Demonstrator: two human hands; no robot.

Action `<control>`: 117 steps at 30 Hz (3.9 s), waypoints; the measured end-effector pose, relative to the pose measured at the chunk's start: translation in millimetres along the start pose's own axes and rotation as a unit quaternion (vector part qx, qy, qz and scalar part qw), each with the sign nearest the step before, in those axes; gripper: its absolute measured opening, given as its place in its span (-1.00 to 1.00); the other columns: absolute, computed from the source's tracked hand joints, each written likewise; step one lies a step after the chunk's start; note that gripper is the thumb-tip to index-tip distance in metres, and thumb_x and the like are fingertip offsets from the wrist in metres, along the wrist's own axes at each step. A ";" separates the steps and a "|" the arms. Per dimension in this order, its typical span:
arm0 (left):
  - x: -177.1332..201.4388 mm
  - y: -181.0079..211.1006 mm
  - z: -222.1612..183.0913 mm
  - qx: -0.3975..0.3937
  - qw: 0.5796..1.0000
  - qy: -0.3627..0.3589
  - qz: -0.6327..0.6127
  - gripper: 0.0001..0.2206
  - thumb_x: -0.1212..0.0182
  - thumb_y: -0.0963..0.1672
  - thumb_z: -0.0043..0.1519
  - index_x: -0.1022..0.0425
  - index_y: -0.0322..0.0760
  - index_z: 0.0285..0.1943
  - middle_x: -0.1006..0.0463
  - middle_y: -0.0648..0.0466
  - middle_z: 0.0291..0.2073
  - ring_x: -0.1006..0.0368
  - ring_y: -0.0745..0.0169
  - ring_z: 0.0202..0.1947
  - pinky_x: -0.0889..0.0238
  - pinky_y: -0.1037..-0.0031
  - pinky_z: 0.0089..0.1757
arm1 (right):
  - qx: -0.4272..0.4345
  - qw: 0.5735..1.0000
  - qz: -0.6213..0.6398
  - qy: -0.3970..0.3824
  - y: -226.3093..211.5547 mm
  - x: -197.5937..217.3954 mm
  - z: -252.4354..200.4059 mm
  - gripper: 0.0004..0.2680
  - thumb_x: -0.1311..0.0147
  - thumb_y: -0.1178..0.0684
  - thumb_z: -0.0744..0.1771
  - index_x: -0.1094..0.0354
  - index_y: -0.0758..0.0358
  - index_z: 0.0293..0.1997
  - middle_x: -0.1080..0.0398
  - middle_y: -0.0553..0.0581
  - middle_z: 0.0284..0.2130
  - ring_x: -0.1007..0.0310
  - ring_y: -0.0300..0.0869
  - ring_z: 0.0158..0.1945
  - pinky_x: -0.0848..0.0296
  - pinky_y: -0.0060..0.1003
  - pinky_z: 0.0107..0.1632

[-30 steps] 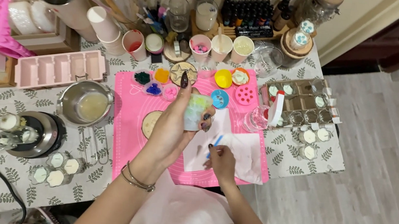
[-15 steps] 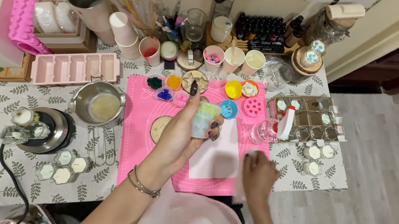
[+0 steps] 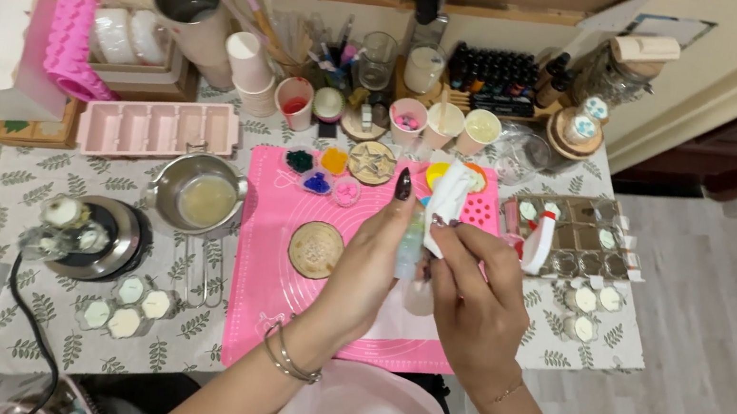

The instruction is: Clean a silicone mold using a wet wipe and a small detail brush.

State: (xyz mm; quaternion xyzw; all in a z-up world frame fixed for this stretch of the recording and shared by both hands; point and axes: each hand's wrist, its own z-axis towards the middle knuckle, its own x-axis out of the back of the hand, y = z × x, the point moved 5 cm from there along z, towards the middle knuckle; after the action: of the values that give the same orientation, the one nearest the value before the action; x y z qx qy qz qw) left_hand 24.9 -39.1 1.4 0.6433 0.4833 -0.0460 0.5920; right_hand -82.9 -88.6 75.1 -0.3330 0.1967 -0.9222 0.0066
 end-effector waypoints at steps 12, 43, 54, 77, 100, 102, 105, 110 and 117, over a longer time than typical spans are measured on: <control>13.0 5.5 -9.8 -0.161 0.982 0.040 0.090 -0.58 0.18 0.08 0.45 -0.40 -0.32 -0.11 -0.37 0.20 -0.41 -0.26 0.47 -0.38 -0.23 0.51 -0.31 | -0.028 0.997 0.009 -0.076 -6.4 -25.6 6.1 -0.81 -0.18 0.29 0.31 -0.48 0.30 0.01 -0.42 0.15 -0.10 -0.47 -0.07 -0.08 -0.48 -0.22 -0.02; 40.6 65.8 -14.6 -0.273 0.919 0.189 0.211 -0.53 0.20 0.07 0.44 -0.40 -0.36 0.24 -0.49 0.00 -0.42 -0.36 0.25 -0.41 -0.28 0.38 -0.30 | -0.072 0.979 0.147 -0.119 -46.2 -56.0 59.2 -0.81 -0.06 0.31 0.37 -0.49 0.31 0.08 -0.44 0.15 -0.17 -0.47 -0.21 -0.25 -0.43 -0.37 -0.14; 46.5 47.0 -10.9 -0.181 0.962 0.145 0.142 -0.63 0.17 0.05 0.44 -0.40 -0.31 -0.01 -0.31 0.16 -0.49 -0.25 0.41 -0.51 -0.20 0.49 -0.43 | -0.125 0.967 0.173 -0.139 -12.6 -74.6 51.4 -0.87 -0.06 0.26 0.37 -0.45 0.41 -0.01 -0.44 0.16 -0.14 -0.50 -0.21 -0.13 -0.42 -0.41 -0.20; 42.2 29.9 -15.0 -0.008 0.995 0.094 -0.033 -0.58 0.13 0.10 0.40 -0.42 -0.26 0.06 -0.52 0.11 -0.30 -0.41 0.39 -0.35 -0.32 0.51 -0.27 | -0.382 0.751 0.526 -0.111 35.7 -56.2 4.9 -0.84 0.03 0.19 0.43 -0.41 0.47 0.05 -0.44 0.17 -0.10 -0.46 -0.21 -0.09 -0.44 -0.30 0.01; 32.6 22.2 -8.2 -0.051 0.994 0.029 -0.094 -0.61 0.18 0.08 0.44 -0.37 -0.28 -0.02 -0.51 0.07 -0.30 -0.43 0.35 -0.31 -0.37 0.46 -0.18 | -0.532 0.582 0.611 -0.066 56.4 -63.7 -12.2 -0.80 -0.01 0.14 0.38 -0.39 0.41 0.08 -0.54 0.18 -0.17 -0.54 -0.17 -0.15 -0.49 -0.27 -0.05; 31.3 24.0 -10.7 -0.030 0.993 0.038 -0.104 -0.63 0.20 0.08 0.42 -0.34 -0.24 0.00 -0.52 0.08 -0.29 -0.45 0.34 -0.30 -0.36 0.42 -0.19 | -0.545 0.584 0.599 -0.055 57.1 -57.9 -13.6 -0.78 0.02 0.09 0.39 -0.41 0.40 0.08 -0.54 0.15 -0.13 -0.54 -0.18 -0.10 -0.48 -0.26 -0.01; 30.3 22.7 -10.5 -0.041 0.994 0.004 -0.105 -0.61 0.20 0.08 0.44 -0.36 -0.27 0.03 -0.51 0.05 -0.33 -0.44 0.30 -0.33 -0.35 0.41 -0.20 | -0.548 0.597 0.585 -0.033 56.8 -48.0 -14.1 -0.77 0.01 0.08 0.38 -0.41 0.38 0.09 -0.52 0.15 -0.09 -0.52 -0.18 -0.02 -0.47 -0.22 0.06; 27.9 24.0 -11.2 -0.039 0.996 -0.002 -0.079 -0.61 0.21 0.08 0.46 -0.33 -0.29 -0.01 -0.52 0.00 -0.32 -0.47 0.26 -0.32 -0.40 0.39 -0.17 | -0.524 0.596 0.608 -0.026 55.2 -45.4 -12.8 -0.74 0.04 0.06 0.40 -0.34 0.40 0.17 -0.47 0.15 0.02 -0.47 -0.18 0.09 -0.40 -0.21 0.16; 20.7 30.5 -13.9 -0.044 0.999 -0.007 -0.024 -0.54 0.26 0.08 0.44 -0.40 -0.37 -0.09 -0.56 -0.04 -0.34 -0.52 0.22 -0.35 -0.46 0.35 -0.17 | -0.439 0.575 0.687 -0.072 35.9 -36.3 -0.1 -0.67 0.06 0.10 0.40 -0.19 0.47 0.30 -0.46 0.39 -0.03 -0.50 0.06 -0.03 -0.45 -0.03 0.06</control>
State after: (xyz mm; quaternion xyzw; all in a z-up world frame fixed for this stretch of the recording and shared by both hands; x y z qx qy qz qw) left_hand 49.4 -11.0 14.3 0.6045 0.4961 -0.0433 0.6218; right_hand -59.0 -116.5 39.6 -0.1263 0.7458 -0.4157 0.5050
